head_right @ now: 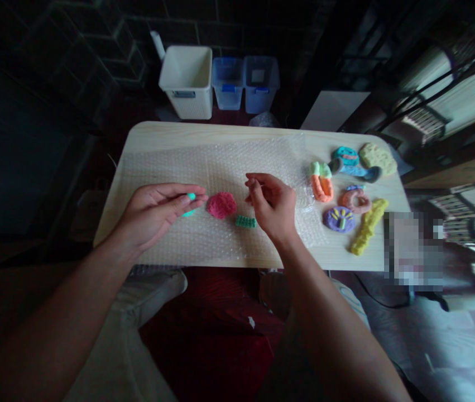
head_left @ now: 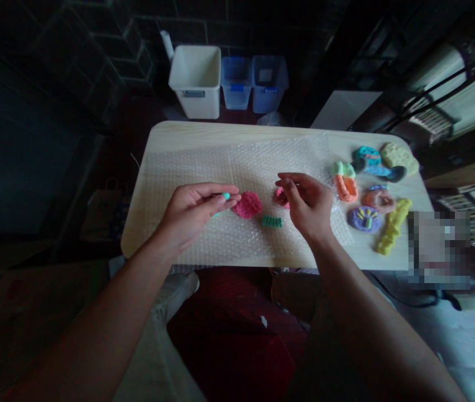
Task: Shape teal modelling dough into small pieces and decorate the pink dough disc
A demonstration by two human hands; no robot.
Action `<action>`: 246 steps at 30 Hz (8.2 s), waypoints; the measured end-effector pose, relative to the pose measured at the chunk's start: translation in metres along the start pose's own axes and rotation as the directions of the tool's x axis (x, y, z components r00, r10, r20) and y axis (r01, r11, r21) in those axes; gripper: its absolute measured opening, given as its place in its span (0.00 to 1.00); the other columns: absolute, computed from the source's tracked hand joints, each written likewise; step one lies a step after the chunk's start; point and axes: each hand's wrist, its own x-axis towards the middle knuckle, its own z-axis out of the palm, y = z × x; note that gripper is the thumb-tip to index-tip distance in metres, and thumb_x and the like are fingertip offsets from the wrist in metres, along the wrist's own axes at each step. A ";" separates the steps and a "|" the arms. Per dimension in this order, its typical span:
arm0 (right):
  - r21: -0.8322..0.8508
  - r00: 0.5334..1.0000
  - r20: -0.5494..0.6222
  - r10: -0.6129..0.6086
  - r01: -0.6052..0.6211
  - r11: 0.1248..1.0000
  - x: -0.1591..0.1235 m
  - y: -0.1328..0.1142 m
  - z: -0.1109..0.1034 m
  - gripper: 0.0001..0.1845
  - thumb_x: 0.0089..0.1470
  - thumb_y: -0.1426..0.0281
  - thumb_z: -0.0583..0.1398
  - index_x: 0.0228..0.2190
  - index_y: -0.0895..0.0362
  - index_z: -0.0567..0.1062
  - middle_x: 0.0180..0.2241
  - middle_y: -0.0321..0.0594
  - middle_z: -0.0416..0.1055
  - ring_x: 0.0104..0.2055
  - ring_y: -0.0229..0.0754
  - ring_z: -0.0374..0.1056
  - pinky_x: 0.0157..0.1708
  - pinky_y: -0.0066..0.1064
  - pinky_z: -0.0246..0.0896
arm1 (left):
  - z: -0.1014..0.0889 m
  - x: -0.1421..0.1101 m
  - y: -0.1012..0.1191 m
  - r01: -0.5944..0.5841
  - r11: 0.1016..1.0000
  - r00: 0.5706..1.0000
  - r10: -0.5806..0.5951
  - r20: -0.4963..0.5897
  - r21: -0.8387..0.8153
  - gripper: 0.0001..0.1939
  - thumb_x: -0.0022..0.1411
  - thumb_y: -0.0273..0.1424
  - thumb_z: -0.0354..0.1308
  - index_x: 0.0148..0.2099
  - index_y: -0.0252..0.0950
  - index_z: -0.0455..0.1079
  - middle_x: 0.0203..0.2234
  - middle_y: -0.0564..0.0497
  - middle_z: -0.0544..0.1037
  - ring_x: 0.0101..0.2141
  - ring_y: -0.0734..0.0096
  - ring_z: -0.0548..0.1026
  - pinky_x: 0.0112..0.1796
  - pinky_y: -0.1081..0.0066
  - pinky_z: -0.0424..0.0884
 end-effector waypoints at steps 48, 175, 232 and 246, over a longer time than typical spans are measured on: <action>-0.045 0.999 0.028 0.031 -0.030 0.999 -0.001 0.005 -0.002 0.20 0.63 0.54 0.66 0.44 0.59 0.84 0.34 0.44 0.83 0.26 0.39 0.76 0.26 0.32 0.71 | -0.008 -0.001 0.001 -0.102 0.991 0.994 0.099 0.038 0.084 0.15 0.61 0.36 0.75 0.49 0.35 0.83 0.43 0.43 0.88 0.40 0.60 0.87 0.47 0.60 0.83; 0.138 0.984 0.166 0.064 -0.088 0.987 -0.003 -0.015 -0.004 0.21 0.58 0.58 0.72 0.50 0.52 0.81 0.45 0.44 0.82 0.38 0.44 0.80 0.38 0.37 0.77 | 0.015 -0.002 -0.017 0.138 0.974 0.990 -0.133 0.041 -0.179 0.15 0.53 0.34 0.78 0.39 0.33 0.81 0.36 0.45 0.86 0.36 0.67 0.82 0.44 0.64 0.77; 0.350 0.906 0.327 0.269 -0.380 0.856 -0.016 -0.014 0.015 0.19 0.46 0.62 0.79 0.41 0.49 0.87 0.36 0.37 0.85 0.36 0.42 0.80 0.42 0.38 0.79 | 0.012 -0.005 -0.008 -0.034 0.999 0.993 0.036 -0.113 0.023 0.10 0.63 0.37 0.66 0.35 0.34 0.81 0.30 0.46 0.84 0.31 0.65 0.80 0.36 0.66 0.76; 0.353 0.899 0.356 0.256 -0.383 0.854 -0.018 -0.014 0.015 0.14 0.55 0.59 0.75 0.41 0.53 0.88 0.32 0.40 0.85 0.31 0.41 0.80 0.38 0.37 0.81 | 0.010 -0.005 -0.011 -0.056 0.998 0.994 0.059 -0.092 0.032 0.08 0.65 0.35 0.67 0.35 0.36 0.81 0.30 0.48 0.84 0.31 0.67 0.80 0.36 0.68 0.76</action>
